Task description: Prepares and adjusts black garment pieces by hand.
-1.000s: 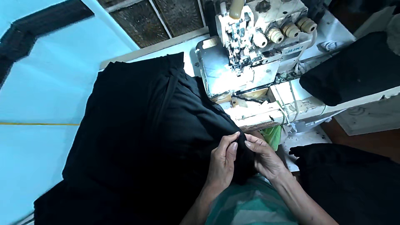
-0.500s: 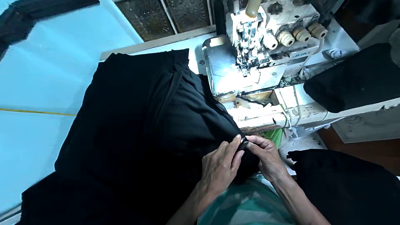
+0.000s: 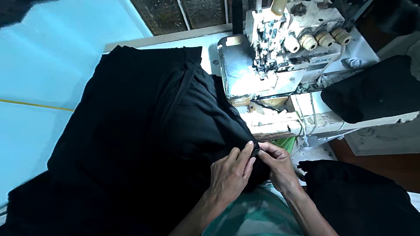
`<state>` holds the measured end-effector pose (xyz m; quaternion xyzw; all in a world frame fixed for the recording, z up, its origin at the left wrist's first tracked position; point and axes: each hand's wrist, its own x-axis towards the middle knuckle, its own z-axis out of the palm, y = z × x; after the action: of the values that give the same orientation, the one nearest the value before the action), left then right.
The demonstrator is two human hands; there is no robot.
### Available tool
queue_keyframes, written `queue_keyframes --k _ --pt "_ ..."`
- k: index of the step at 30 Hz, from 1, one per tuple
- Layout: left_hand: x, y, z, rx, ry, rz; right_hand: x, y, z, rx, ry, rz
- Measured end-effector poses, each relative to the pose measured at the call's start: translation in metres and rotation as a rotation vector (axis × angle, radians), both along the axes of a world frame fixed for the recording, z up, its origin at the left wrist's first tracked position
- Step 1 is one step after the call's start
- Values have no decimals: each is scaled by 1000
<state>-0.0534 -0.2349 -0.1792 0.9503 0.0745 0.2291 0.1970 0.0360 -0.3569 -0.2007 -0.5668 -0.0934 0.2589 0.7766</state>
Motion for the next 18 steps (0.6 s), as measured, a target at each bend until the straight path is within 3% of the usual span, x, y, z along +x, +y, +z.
queue_keyframes --k 7,18 --pt "3 -4 -3 -72 2 -15 -3 -1 -5 41 48 -4" --pt "-4 0 0 13 31 -17 -3 0 -4 -4 17 0"
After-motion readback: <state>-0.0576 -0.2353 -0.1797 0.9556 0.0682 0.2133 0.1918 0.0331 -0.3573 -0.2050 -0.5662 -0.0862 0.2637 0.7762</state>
